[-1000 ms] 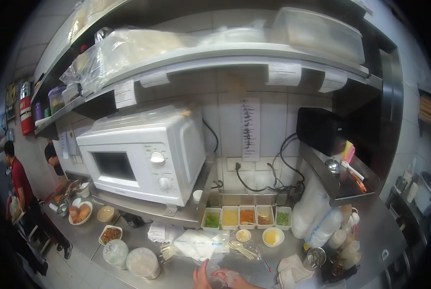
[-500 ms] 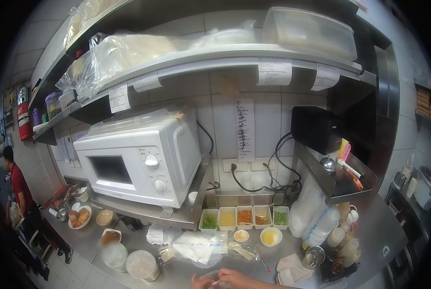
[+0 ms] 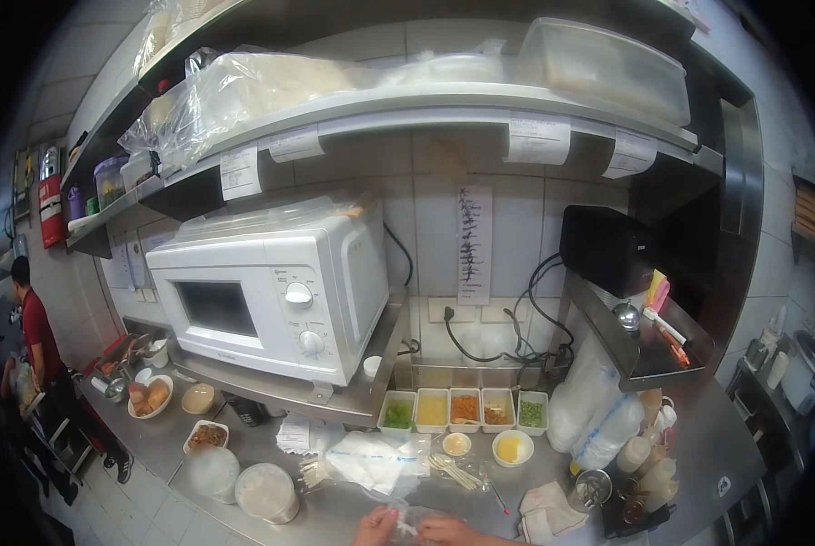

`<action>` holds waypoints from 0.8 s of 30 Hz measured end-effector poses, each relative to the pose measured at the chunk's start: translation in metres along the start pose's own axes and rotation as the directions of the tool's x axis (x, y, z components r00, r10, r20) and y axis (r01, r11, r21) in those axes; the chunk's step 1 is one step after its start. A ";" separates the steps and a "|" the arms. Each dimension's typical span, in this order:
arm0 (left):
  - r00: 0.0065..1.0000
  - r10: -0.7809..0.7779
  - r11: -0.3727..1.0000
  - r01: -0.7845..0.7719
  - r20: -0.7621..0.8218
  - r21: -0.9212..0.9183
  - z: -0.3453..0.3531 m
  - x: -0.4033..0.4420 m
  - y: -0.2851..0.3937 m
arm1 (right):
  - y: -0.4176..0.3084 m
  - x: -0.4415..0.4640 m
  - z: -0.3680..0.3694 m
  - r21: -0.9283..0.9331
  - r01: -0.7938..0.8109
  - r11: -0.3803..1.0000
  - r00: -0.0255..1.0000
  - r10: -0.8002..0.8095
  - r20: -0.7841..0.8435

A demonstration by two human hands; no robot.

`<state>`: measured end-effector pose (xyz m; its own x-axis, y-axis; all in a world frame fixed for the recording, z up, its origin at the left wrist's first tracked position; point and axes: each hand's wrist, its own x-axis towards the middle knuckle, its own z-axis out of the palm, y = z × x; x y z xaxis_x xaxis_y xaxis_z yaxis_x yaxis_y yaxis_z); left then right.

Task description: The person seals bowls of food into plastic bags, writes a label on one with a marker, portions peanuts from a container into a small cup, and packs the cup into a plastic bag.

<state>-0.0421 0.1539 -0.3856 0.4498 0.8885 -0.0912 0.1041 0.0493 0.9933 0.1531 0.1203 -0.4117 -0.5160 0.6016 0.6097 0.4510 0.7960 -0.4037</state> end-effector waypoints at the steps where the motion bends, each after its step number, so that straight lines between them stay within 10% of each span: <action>1: 0.983 0.056 0.998 -0.057 -0.174 -0.002 0.000 -0.001 -0.015 | 0.006 -0.019 0.008 0.001 0.002 1.000 1.000 -0.002 0.001; 4: 0.905 0.184 0.983 -0.159 -0.384 0.097 -0.004 -0.002 -0.061 | 0.012 -0.051 0.012 0.184 -0.135 0.974 0.991 0.132 0.032; 6: 0.872 0.256 0.964 -0.196 -0.417 0.182 -0.006 -0.005 -0.060 | -0.004 -0.055 -0.005 0.272 -0.569 0.776 0.822 0.536 0.189; 9: 0.981 0.160 0.974 -0.138 -0.114 0.180 -0.007 -0.020 -0.006 | -0.012 -0.038 -0.015 0.152 -0.646 0.748 0.763 0.625 0.168; 11: 0.833 0.371 0.737 -0.534 0.411 0.415 -0.009 -0.020 0.009 | -0.011 -0.028 -0.020 0.122 -0.542 0.831 0.838 0.525 0.150; 13: 0.804 0.283 0.665 -0.558 0.523 0.497 -0.021 -0.016 0.024 | 0.006 -0.021 -0.025 0.089 -0.420 0.903 0.904 0.406 0.136; 15: 0.648 0.285 0.261 -0.762 0.707 0.593 -0.043 0.006 -0.010 | 0.022 -0.025 -0.030 -0.233 -0.232 0.944 0.871 0.308 0.382; 19: 0.673 0.285 0.185 -0.737 0.682 0.650 -0.054 0.021 -0.017 | -0.006 -0.006 -0.058 -0.337 -0.237 0.911 0.643 0.407 0.649; 24: 0.756 0.320 0.360 -0.655 0.572 0.664 -0.056 0.023 -0.023 | -0.016 -0.017 -0.057 -0.251 -0.301 0.920 0.631 0.390 0.671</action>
<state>-0.0839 0.1987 -0.4069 0.8803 0.4263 0.2082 0.3322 -0.8671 0.3711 0.1960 0.0932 -0.3770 -0.6384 0.7344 -0.2306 0.7532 0.5342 -0.3838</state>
